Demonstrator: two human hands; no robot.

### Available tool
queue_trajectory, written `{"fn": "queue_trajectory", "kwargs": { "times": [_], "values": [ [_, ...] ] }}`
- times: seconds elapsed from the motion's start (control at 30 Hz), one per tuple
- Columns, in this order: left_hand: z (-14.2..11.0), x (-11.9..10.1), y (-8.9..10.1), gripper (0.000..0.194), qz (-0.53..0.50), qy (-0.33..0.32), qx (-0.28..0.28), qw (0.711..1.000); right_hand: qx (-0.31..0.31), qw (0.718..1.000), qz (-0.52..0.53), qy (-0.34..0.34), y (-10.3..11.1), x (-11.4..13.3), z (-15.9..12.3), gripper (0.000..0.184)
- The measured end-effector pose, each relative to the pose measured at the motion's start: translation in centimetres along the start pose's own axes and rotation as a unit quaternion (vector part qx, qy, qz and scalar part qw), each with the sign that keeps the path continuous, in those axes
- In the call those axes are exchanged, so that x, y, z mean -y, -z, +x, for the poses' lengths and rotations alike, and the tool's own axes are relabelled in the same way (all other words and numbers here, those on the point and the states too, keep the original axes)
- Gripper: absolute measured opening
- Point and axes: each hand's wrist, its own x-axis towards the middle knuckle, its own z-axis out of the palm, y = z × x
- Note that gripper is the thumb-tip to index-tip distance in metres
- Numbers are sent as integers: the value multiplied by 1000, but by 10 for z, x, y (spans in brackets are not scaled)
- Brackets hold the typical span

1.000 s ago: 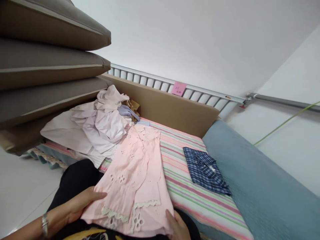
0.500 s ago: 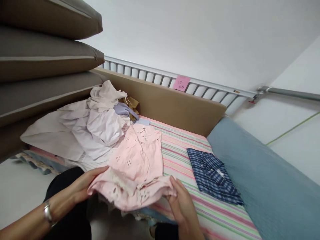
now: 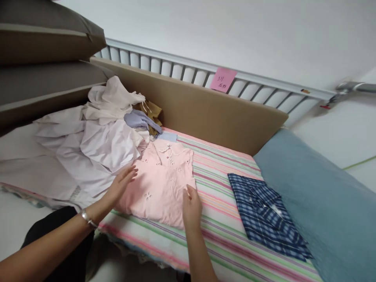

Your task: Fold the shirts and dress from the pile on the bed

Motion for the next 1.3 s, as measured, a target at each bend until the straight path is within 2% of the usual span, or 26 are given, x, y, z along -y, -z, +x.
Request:
{"fn": "queue_trajectory", "kwargs": {
  "times": [0.03, 0.1, 0.17, 0.2, 0.23, 0.3, 0.37, 0.43, 0.5, 0.53, 0.57, 0.63, 0.7, 0.73, 0.77, 0.8, 0.87, 0.97, 1.13, 1.3],
  "values": [
    [-7, 1, -4, 40, 63, -68, 36, 995, 22, 995, -64, 67, -6, 1, -4, 46],
    [-21, 7, -14, 42, 202, -165, 142, 955, 72, 971, -178, 144, -18, -2, -10, 47],
    [-32, 20, -24, 46, 340, -216, 240, 884, 115, 944, -266, 157, -29, -13, -12, 47],
    [-35, 28, -27, 48, 399, -232, 267, 846, 125, 933, -300, 153, -32, -20, -13, 48],
    [-36, 36, -30, 50, 447, -243, 281, 814, 131, 924, -327, 150, -35, -28, -13, 49],
    [-35, 47, -33, 52, 511, -259, 284, 769, 134, 910, -359, 158, -38, -40, -12, 51],
    [-33, 49, -33, 53, 540, -273, 280, 746, 135, 904, -372, 163, -38, -44, -10, 52],
    [-33, 43, -27, 52, 539, -279, 290, 740, 147, 902, -371, 165, -34, -43, -8, 52],
    [-38, 34, -13, 52, 507, -287, 289, 759, 159, 908, -347, 173, -22, -41, -9, 53],
    [-42, 30, -1, 51, 479, -294, 272, 781, 156, 915, -326, 179, -12, -41, -12, 55],
    [-48, 28, 12, 49, 445, -299, 233, 812, 141, 925, -300, 185, 1, -43, -16, 57],
    [-62, 29, 44, 42, 363, -271, 101, 886, 70, 955, -243, 157, 31, -51, -31, 60],
    [-76, 36, 73, 36, 272, -175, -18, 946, -14, 981, -190, 46, 61, -60, -49, 62],
    [-83, 40, 83, 35, 225, -112, -46, 967, -44, 987, -150, -29, 73, -64, -57, 64],
    [-87, 44, 90, 35, 180, -47, -51, 981, -57, 988, -99, -104, 82, -67, -64, 65],
    [-91, 48, 94, 36, 140, 8, -41, 989, -50, 984, -42, -166, 87, -67, -69, 67],
    [-92, 52, 91, 37, 91, 79, -21, 993, -8, 968, 60, -242, 86, -60, -74, 68],
    [-86, 52, 78, 33, 95, 110, -23, 989, 34, 949, 103, -294, 70, -43, -73, 67],
    [-74, 46, 66, 20, 98, 113, -18, 989, 14, 944, 142, -298, 50, -33, -70, 63],
    [-68, 40, 70, 25, 74, 108, 16, 991, 4, 950, 169, -262, 56, -38, -69, 61]
  ]
}}
